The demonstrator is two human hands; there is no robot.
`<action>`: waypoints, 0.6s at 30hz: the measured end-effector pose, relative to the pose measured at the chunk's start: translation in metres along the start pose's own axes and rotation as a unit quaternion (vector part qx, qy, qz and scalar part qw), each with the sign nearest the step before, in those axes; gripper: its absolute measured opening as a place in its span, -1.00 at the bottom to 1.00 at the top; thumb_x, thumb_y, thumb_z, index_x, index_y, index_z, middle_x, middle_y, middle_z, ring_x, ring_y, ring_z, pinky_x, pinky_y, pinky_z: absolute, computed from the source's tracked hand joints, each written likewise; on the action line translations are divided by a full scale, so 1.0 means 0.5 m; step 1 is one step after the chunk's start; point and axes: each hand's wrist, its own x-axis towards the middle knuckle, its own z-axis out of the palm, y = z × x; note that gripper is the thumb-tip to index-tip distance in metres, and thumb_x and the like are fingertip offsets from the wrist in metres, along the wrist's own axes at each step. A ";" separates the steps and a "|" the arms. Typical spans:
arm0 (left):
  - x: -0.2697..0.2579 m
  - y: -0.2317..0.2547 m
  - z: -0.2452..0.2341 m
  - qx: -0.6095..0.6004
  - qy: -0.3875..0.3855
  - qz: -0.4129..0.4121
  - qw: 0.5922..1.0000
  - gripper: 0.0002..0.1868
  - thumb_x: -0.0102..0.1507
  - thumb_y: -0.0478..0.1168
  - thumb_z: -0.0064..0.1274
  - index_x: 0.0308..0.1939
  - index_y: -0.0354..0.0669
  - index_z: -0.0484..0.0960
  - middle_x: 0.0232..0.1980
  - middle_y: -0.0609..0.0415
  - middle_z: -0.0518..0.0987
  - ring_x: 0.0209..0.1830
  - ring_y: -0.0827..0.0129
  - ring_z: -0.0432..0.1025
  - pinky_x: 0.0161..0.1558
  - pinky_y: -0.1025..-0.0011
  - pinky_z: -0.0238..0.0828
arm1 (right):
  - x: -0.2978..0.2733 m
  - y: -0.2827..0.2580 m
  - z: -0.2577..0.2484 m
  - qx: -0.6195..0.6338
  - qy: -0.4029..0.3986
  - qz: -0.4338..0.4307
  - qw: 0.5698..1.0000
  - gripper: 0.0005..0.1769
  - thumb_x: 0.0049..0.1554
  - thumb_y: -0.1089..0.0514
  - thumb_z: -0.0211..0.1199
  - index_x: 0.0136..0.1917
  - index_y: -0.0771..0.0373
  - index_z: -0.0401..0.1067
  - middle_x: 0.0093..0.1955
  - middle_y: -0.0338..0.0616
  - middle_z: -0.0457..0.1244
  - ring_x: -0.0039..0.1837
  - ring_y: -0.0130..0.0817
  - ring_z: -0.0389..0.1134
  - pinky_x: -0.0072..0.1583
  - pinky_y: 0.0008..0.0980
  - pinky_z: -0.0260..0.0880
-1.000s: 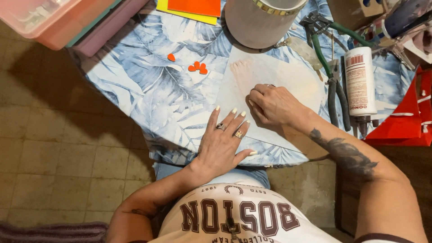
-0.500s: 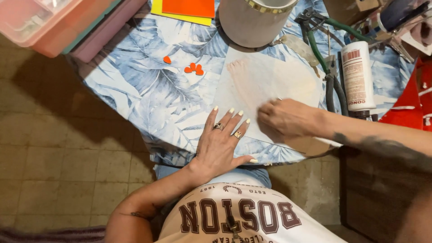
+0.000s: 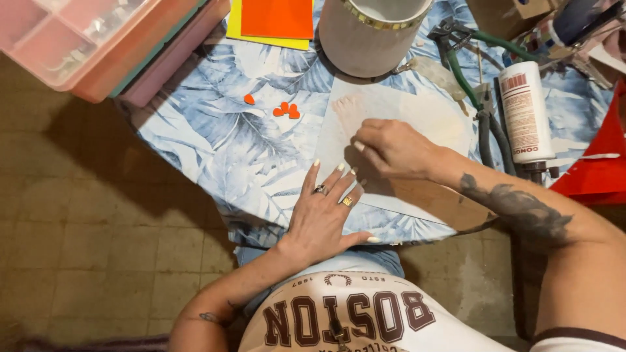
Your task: The person is picking up small orange flower-shaped tiles and arranging them on a white surface for a craft project.
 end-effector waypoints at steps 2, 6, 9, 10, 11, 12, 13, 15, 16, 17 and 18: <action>0.004 0.001 -0.004 -0.032 0.062 -0.008 0.998 -0.34 -0.02 0.16 -0.05 -0.05 -0.29 0.38 -0.02 -0.11 0.35 0.09 0.11 0.21 0.22 -0.04 -0.32 | -0.015 -0.033 -0.012 0.059 0.052 0.034 0.996 -0.88 -0.01 0.20 -0.07 -0.35 0.25 0.19 -0.43 -0.07 0.05 -0.34 -0.05 0.19 -0.30 -0.25 0.22; 0.030 -0.007 0.005 -0.104 0.251 -0.059 0.961 -0.52 -0.03 -0.14 0.11 -0.11 -0.33 0.41 -0.21 -0.06 0.41 -0.19 0.10 0.39 0.02 0.12 0.20 | -0.055 -0.057 0.005 0.219 0.155 0.118 0.956 -0.70 0.10 0.11 -0.13 -0.42 0.17 0.25 -0.58 -0.29 0.01 -0.47 -0.52 0.03 -0.37 -0.55 0.09; 0.045 0.005 -0.014 -0.176 0.239 -0.089 0.951 -0.57 0.01 -0.21 0.08 -0.08 -0.26 0.41 -0.22 0.03 0.44 -0.26 0.23 0.44 -0.18 0.35 0.38 | -0.062 -0.092 -0.002 0.217 0.179 0.133 0.950 -0.71 0.09 0.10 -0.10 -0.42 0.15 0.27 -0.60 -0.31 0.02 -0.49 -0.54 0.01 -0.40 -0.56 0.08; 0.049 0.009 -0.019 -0.174 0.240 -0.089 0.951 -0.57 0.01 -0.21 0.08 -0.08 -0.26 0.41 -0.22 0.03 0.44 -0.26 0.23 0.44 -0.18 0.35 0.38 | -0.066 -0.093 0.003 0.217 0.180 0.131 0.951 -0.71 0.09 0.10 -0.10 -0.42 0.15 0.27 -0.60 -0.31 0.02 -0.49 -0.54 0.01 -0.40 -0.56 0.08; 0.053 0.014 -0.025 -0.191 0.249 -0.082 0.946 -0.63 0.00 -0.28 0.05 -0.13 -0.31 0.42 -0.26 0.00 0.45 -0.29 0.20 0.45 -0.25 0.38 0.40 | -0.070 -0.095 0.009 0.233 0.197 0.126 0.944 -0.69 0.10 0.13 -0.10 -0.44 0.19 0.26 -0.59 -0.26 0.03 -0.48 -0.55 -0.01 -0.39 -0.56 0.07; 0.057 0.018 -0.030 -0.209 0.256 -0.072 0.941 -0.68 -0.01 -0.35 0.03 -0.18 -0.36 0.44 -0.31 -0.04 0.46 -0.32 0.16 0.45 -0.32 0.41 0.42 | -0.075 -0.097 0.015 0.249 0.217 0.123 0.936 -0.68 0.10 0.17 -0.11 -0.46 0.22 0.24 -0.59 -0.21 0.04 -0.47 -0.55 -0.03 -0.39 -0.56 0.05; 0.061 0.019 -0.029 -0.207 0.256 -0.070 0.942 -0.68 -0.01 -0.35 0.03 -0.18 -0.36 0.44 -0.31 -0.04 0.46 -0.32 0.16 0.45 -0.32 0.41 0.42 | -0.075 -0.097 0.014 0.249 0.219 0.121 0.936 -0.68 0.10 0.17 -0.11 -0.46 0.22 0.24 -0.59 -0.21 0.04 -0.47 -0.55 -0.03 -0.39 -0.56 0.05; 0.066 0.021 -0.026 -0.210 0.274 -0.060 0.937 -0.72 -0.01 -0.36 0.04 -0.22 -0.33 0.48 -0.35 0.00 0.47 -0.35 0.20 0.46 -0.38 0.46 0.43 | -0.078 -0.100 0.014 0.258 0.230 0.113 0.932 -0.68 0.10 0.17 -0.09 -0.46 0.21 0.24 -0.58 -0.23 0.04 -0.46 -0.56 -0.04 -0.39 -0.57 0.05; 0.067 0.022 -0.023 -0.209 0.273 -0.060 0.937 -0.72 -0.01 -0.36 0.04 -0.22 -0.33 0.48 -0.35 0.00 0.47 -0.35 0.20 0.46 -0.38 0.46 0.43 | -0.080 -0.101 0.014 0.259 0.231 0.113 0.931 -0.68 0.10 0.17 -0.09 -0.46 0.21 0.24 -0.58 -0.23 0.04 -0.46 -0.56 -0.04 -0.39 -0.57 0.05; 0.068 0.023 -0.021 -0.209 0.278 -0.057 0.936 -0.76 0.01 -0.34 0.05 -0.24 -0.31 0.49 -0.37 0.02 0.48 -0.38 0.22 0.46 -0.42 0.47 0.43 | -0.081 -0.101 0.014 0.262 0.234 0.111 0.930 -0.67 0.11 0.16 -0.09 -0.47 0.21 0.23 -0.58 -0.24 0.03 -0.47 -0.56 -0.05 -0.39 -0.58 0.03; 0.069 0.024 -0.018 -0.210 0.285 -0.053 0.934 -0.79 0.02 -0.33 0.05 -0.27 -0.30 0.51 -0.40 0.04 0.49 -0.41 0.24 0.46 -0.46 0.49 0.42 | -0.082 -0.102 0.014 0.264 0.236 0.109 0.929 -0.65 0.11 0.16 -0.09 -0.49 0.20 0.22 -0.59 -0.25 0.03 -0.48 -0.56 -0.07 -0.40 -0.59 0.02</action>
